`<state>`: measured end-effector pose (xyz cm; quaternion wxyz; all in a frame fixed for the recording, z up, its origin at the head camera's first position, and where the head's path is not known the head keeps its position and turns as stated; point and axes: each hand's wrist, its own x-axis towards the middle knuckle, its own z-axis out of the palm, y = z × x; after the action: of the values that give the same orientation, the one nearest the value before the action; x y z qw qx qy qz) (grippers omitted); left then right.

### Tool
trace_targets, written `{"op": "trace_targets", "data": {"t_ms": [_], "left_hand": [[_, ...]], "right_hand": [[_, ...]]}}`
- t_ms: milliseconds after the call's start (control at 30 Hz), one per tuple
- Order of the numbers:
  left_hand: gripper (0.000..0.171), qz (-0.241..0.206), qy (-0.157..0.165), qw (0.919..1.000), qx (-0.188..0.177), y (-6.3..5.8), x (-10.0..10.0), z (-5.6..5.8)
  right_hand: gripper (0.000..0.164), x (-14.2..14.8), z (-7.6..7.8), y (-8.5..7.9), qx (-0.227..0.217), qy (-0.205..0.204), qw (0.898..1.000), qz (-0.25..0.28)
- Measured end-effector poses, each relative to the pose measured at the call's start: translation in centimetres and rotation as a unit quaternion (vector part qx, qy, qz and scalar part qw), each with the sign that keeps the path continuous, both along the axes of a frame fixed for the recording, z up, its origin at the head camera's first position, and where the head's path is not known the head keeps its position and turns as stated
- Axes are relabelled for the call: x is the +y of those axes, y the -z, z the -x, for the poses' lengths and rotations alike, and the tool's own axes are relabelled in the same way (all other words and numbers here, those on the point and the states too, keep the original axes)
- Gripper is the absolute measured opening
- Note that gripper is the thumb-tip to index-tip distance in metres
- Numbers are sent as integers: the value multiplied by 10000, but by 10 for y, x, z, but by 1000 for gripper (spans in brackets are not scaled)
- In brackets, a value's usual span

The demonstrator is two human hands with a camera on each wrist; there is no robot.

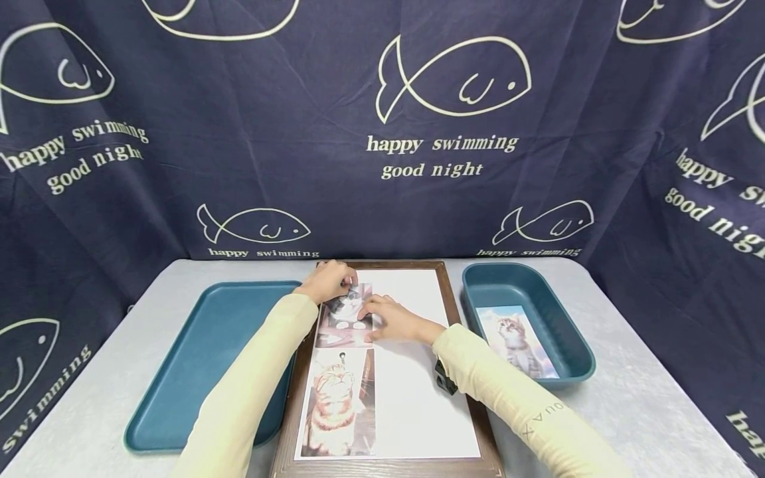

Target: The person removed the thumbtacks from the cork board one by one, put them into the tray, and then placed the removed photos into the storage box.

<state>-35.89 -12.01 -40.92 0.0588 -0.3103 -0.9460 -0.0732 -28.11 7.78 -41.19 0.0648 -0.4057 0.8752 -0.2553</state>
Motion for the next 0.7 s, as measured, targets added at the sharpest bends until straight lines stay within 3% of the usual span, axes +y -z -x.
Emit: {"op": "trace_targets", "data": {"t_ms": [700], "left_hand": [[17, -187, -93, 9997, -152, -2, 0, 1]], "right_hand": [[37, 0, 0, -1, -71, -40, 10000, -11]]}}
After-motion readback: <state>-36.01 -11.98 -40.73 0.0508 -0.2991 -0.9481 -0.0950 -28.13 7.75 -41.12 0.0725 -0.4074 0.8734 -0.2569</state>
